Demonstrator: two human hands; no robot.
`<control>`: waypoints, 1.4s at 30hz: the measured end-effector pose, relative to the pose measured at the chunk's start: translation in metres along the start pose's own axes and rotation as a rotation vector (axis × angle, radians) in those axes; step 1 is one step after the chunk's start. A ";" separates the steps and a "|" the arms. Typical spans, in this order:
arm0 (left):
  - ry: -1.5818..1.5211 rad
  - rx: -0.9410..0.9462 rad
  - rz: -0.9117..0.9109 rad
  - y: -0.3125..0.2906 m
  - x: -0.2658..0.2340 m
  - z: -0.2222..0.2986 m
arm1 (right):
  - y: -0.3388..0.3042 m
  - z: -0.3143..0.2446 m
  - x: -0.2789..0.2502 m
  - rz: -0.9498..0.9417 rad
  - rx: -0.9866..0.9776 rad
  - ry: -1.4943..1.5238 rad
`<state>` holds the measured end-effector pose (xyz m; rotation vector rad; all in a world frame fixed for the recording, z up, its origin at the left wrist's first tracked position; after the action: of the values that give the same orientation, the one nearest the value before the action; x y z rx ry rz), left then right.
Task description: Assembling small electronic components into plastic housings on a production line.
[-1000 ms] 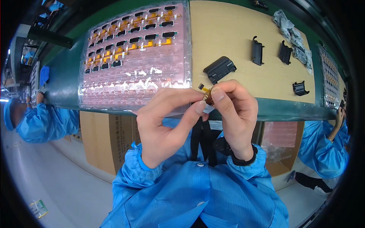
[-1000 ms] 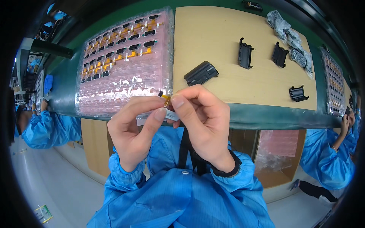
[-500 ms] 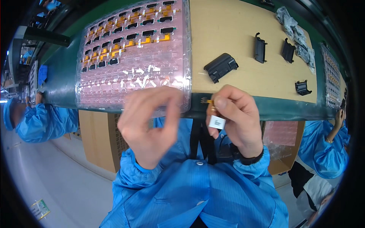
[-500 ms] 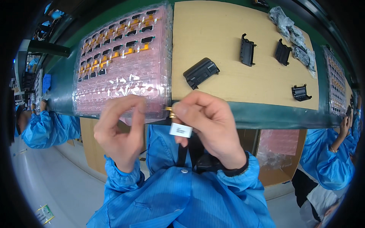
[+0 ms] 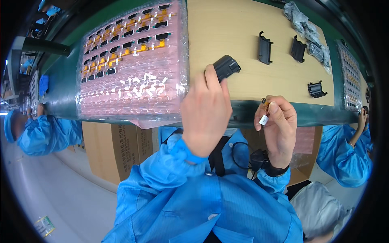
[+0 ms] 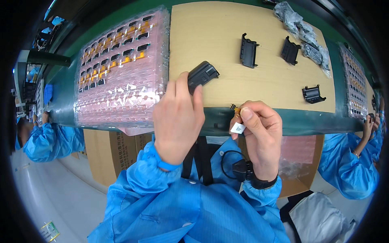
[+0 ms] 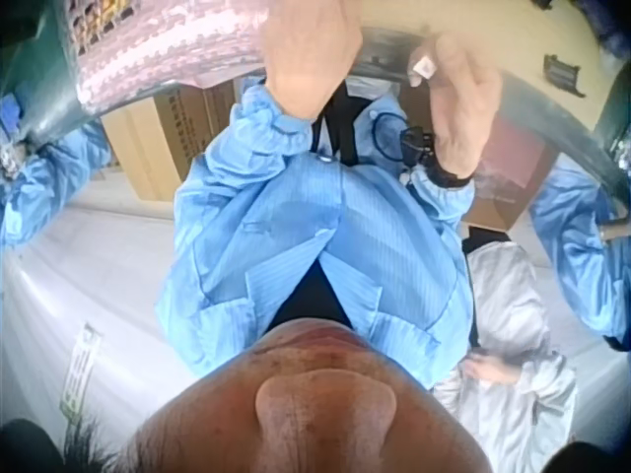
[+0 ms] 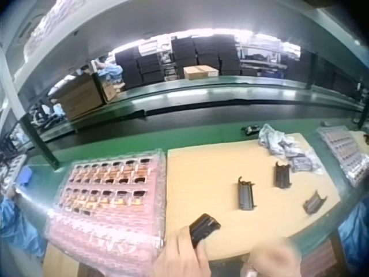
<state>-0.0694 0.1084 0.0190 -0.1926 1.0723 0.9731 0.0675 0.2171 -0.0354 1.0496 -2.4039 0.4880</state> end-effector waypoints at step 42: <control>-1.148 -0.154 0.051 -0.023 -0.021 -0.025 | -0.011 -0.021 0.039 0.281 -0.142 -0.643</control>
<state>-0.0705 0.0684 0.0166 0.2612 -0.0513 0.9893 0.0581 0.1970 0.0044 0.9024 -3.1208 0.0578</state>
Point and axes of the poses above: each hand's wrist, its own y-axis towards the middle knuckle, its own x-axis out of the palm, z = x × y, the point moved 9 cm from there along y, towards the middle knuckle
